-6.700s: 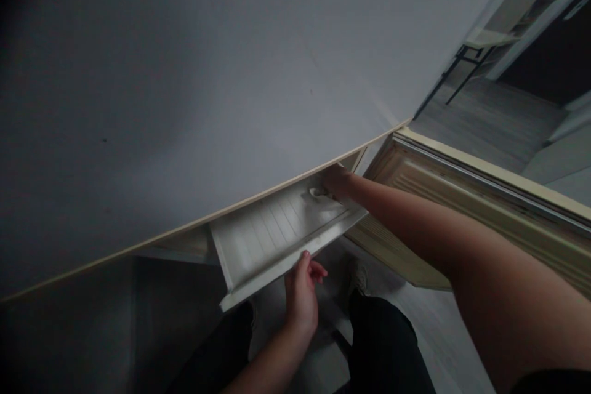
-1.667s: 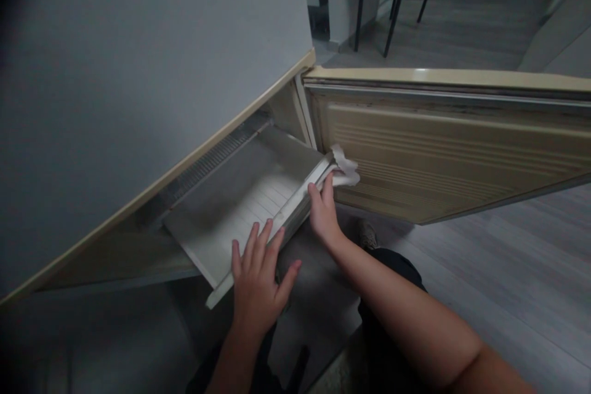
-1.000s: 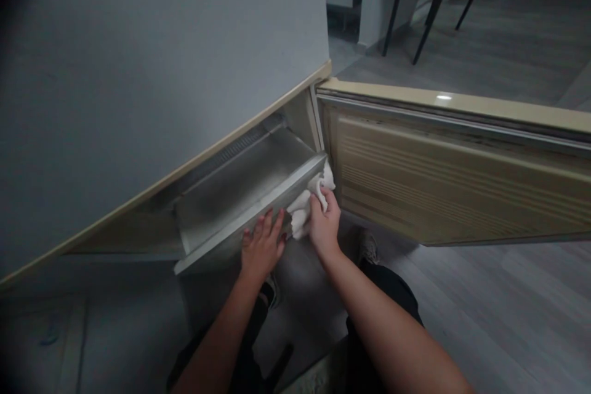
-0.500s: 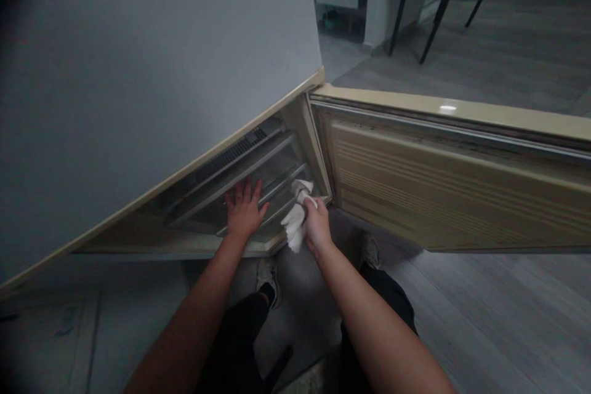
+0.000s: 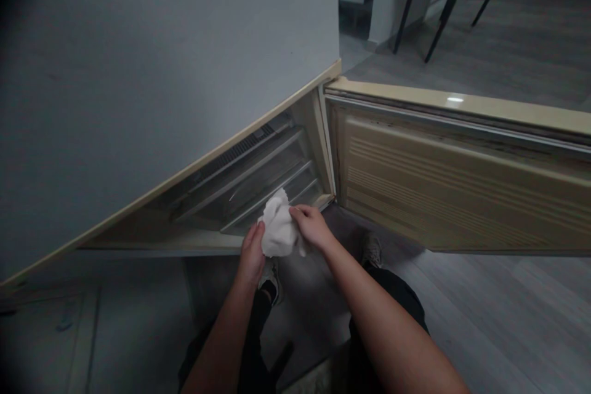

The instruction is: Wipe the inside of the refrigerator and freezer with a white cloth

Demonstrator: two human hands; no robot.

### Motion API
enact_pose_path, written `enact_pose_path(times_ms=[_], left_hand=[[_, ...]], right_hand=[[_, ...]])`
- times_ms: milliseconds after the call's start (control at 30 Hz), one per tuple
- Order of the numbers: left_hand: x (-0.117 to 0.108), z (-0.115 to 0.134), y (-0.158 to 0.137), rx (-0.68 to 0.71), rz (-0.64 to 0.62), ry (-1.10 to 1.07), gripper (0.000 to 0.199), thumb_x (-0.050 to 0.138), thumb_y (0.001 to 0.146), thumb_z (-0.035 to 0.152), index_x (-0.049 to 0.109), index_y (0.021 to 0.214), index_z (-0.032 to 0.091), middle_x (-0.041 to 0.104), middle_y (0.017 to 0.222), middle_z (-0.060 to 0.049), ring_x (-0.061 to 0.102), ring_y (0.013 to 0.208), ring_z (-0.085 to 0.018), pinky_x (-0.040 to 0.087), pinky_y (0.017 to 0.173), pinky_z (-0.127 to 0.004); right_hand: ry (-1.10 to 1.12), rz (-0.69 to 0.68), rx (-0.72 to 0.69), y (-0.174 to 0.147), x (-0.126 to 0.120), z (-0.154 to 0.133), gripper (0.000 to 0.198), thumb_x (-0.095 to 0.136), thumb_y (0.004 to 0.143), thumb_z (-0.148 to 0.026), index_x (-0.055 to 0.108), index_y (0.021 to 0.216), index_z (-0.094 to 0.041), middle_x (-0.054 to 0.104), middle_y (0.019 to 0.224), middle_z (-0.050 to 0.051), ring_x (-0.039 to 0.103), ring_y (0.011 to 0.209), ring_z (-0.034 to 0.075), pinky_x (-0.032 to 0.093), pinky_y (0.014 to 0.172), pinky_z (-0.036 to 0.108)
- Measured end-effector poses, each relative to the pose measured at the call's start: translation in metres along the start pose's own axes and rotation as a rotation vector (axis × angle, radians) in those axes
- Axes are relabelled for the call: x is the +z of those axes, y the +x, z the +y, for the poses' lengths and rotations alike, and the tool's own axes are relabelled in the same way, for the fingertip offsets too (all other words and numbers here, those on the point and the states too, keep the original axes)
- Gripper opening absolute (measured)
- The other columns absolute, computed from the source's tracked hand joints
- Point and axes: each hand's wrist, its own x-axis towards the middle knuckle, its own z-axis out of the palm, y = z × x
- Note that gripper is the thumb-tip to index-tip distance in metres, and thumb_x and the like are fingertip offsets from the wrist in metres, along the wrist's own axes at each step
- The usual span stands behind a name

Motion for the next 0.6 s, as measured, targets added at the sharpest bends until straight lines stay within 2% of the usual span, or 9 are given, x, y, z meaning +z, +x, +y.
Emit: enact_pose_path(times_ms=[67, 167, 233, 267, 333, 400, 433, 500, 600], left_hand=[[-0.007, 0.002, 0.004, 0.013, 0.013, 0.047, 0.048, 0.078, 0.076, 0.056, 0.072, 0.106, 0.018, 0.074, 0.101, -0.006, 0.068, 0.096, -0.02, 0.051, 0.083, -0.027], [-0.02, 0.011, 0.005, 0.12, 0.023, 0.216, 0.039, 0.077, 0.079, 0.052, 0.072, 0.097, 0.018, 0.071, 0.091, -0.003, 0.065, 0.086, -0.016, 0.05, 0.077, -0.024], [-0.026, 0.019, 0.005, 0.172, 0.03, 0.321, 0.035, 0.076, 0.079, 0.051, 0.069, 0.087, 0.018, 0.067, 0.081, 0.0, 0.06, 0.075, -0.014, 0.048, 0.069, -0.022], [-0.028, 0.024, 0.005, 0.181, 0.02, 0.368, 0.034, 0.076, 0.079, 0.051, 0.067, 0.081, 0.018, 0.064, 0.074, 0.001, 0.057, 0.069, -0.013, 0.046, 0.064, -0.021], [-0.031, 0.032, 0.005, 0.19, -0.009, 0.431, 0.035, 0.074, 0.079, 0.051, 0.063, 0.074, 0.018, 0.058, 0.066, 0.003, 0.052, 0.062, -0.012, 0.043, 0.059, -0.021], [-0.031, 0.036, 0.005, 0.214, -0.044, 0.451, 0.036, 0.071, 0.081, 0.052, 0.062, 0.072, 0.018, 0.057, 0.064, 0.003, 0.052, 0.063, -0.013, 0.043, 0.061, -0.022], [-0.031, 0.036, 0.006, 0.223, -0.057, 0.448, 0.036, 0.069, 0.082, 0.052, 0.062, 0.072, 0.018, 0.057, 0.065, 0.003, 0.052, 0.063, -0.013, 0.043, 0.061, -0.022], [-0.031, 0.035, 0.006, 0.231, -0.072, 0.466, 0.037, 0.066, 0.084, 0.053, 0.06, 0.071, 0.019, 0.055, 0.063, 0.004, 0.051, 0.062, -0.013, 0.041, 0.06, -0.022], [-0.029, 0.033, 0.008, 0.343, -0.055, 0.617, 0.036, 0.063, 0.089, 0.05, 0.056, 0.068, 0.021, 0.048, 0.06, 0.005, 0.048, 0.058, -0.013, 0.038, 0.057, -0.023]], right_hand=[[-0.182, -0.018, -0.069, 0.002, -0.001, 0.0, 0.034, 0.054, 0.086, -0.046, 0.061, 0.071, -0.016, 0.056, 0.07, 0.002, 0.051, 0.071, 0.015, 0.04, 0.067, 0.025], [-0.499, 0.165, -0.239, -0.002, 0.005, 0.001, 0.018, 0.058, 0.085, -0.029, 0.068, 0.086, -0.015, 0.06, 0.097, 0.009, 0.056, 0.095, 0.021, 0.045, 0.089, 0.033], [-0.61, 0.234, -0.367, -0.007, 0.014, 0.001, 0.019, 0.06, 0.086, -0.024, 0.069, 0.099, -0.015, 0.057, 0.112, 0.011, 0.056, 0.108, 0.023, 0.044, 0.099, 0.036], [-0.62, 0.195, -0.422, -0.01, 0.019, 0.001, 0.018, 0.06, 0.088, -0.023, 0.068, 0.102, -0.015, 0.056, 0.113, 0.011, 0.056, 0.108, 0.022, 0.045, 0.099, 0.034], [-0.592, 0.019, -0.503, -0.016, 0.03, 0.0, 0.014, 0.058, 0.092, -0.023, 0.067, 0.099, -0.016, 0.058, 0.104, 0.008, 0.06, 0.099, 0.018, 0.049, 0.091, 0.029], [-0.585, -0.156, -0.522, -0.021, 0.041, -0.001, 0.014, 0.058, 0.095, -0.028, 0.066, 0.098, -0.016, 0.061, 0.097, 0.006, 0.062, 0.09, 0.015, 0.049, 0.083, 0.025], [-0.619, -0.205, -0.497, -0.022, 0.045, -0.001, 0.018, 0.059, 0.096, -0.032, 0.066, 0.1, -0.017, 0.063, 0.096, 0.005, 0.062, 0.087, 0.015, 0.05, 0.081, 0.024], [-0.785, -0.205, -0.354, -0.025, 0.05, -0.001, 0.027, 0.059, 0.097, -0.04, 0.068, 0.106, -0.017, 0.068, 0.098, 0.007, 0.066, 0.088, 0.017, 0.051, 0.08, 0.027], [-1.157, -0.177, 0.068, -0.026, 0.05, 0.0, 0.031, 0.056, 0.098, -0.036, 0.073, 0.112, -0.014, 0.072, 0.109, 0.017, 0.071, 0.098, 0.029, 0.053, 0.082, 0.036]])
